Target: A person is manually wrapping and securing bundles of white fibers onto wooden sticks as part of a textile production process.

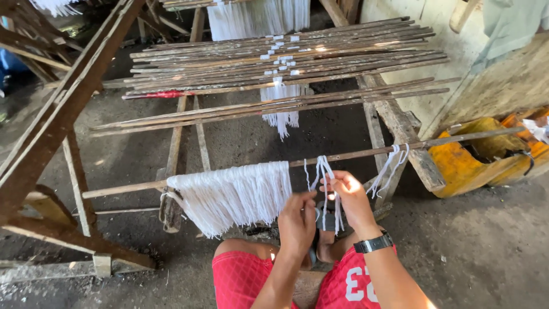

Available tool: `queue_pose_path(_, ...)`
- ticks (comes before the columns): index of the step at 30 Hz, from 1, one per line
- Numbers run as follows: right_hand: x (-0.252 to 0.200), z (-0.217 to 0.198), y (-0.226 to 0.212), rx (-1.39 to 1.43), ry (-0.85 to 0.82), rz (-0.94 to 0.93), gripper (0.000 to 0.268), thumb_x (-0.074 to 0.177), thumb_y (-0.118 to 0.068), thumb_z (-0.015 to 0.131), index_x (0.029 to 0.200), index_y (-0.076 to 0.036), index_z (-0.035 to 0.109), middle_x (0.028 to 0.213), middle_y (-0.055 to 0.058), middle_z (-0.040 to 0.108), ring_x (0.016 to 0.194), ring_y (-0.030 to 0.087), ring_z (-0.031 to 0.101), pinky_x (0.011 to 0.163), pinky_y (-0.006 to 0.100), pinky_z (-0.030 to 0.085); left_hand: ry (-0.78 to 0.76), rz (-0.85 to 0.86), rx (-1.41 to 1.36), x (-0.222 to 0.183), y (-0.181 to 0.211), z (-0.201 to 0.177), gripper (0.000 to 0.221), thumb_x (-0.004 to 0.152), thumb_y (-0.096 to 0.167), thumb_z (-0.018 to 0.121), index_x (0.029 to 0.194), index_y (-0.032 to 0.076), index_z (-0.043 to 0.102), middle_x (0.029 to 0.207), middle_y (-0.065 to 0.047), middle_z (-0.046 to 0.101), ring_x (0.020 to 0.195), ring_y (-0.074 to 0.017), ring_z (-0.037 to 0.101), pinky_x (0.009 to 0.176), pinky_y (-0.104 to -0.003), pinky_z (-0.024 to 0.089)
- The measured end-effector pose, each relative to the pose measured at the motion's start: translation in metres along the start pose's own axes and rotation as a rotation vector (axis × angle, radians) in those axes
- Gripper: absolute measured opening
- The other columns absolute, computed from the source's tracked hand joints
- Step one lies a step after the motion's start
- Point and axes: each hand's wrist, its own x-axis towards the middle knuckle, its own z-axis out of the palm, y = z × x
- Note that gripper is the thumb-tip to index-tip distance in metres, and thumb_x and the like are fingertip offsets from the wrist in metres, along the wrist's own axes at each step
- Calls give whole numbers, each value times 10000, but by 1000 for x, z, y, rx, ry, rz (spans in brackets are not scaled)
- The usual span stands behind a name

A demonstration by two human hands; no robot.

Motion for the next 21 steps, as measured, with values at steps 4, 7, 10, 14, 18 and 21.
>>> queue_pose_path(4,8,-12,13,-24,76,-77,208,834,-47,452,1012,2,548,846,144,617,708,186,615,558,207,471,182,-166,1,15,-22,-5,124,804,82,478,840,65,595,762,-108,641,578,-280,594,471,-365,450)
queue_pose_path(7,0,-22,23,-82,58,-80,217,850,-52,450,1049,-14,525,881,137,609,743,162,609,608,198,476,120,-275,-80,-5,-43,-15,170,814,54,465,917,41,600,728,-102,640,579,-197,607,510,-299,480)
queue_pose_path(10,-10,-34,32,-152,27,-90,230,849,-56,475,1074,-32,512,929,149,605,791,172,607,664,222,477,-50,-415,-54,-33,-66,-18,171,812,89,486,931,66,607,711,-80,645,634,-179,635,567,-300,502)
queue_pose_path(14,-3,-55,72,-299,73,-161,232,862,-72,502,1093,-52,495,998,154,583,904,211,590,771,301,461,-286,-671,168,-66,-128,-6,179,797,246,514,908,166,630,738,-19,666,688,-196,653,643,-361,511)
queue_pose_path(18,-15,-63,86,-479,80,-167,234,870,-121,528,1084,-33,498,971,144,584,905,236,591,804,332,454,-425,-702,470,-79,-209,28,211,814,363,453,851,237,618,731,-68,644,734,-320,621,653,-445,503)
queue_pose_path(21,-20,-64,89,-785,98,-247,127,840,-178,556,922,-80,558,793,92,608,759,233,594,704,337,442,-786,-673,673,-88,-278,68,306,784,415,422,960,268,624,869,-59,657,877,-278,618,762,-411,488)
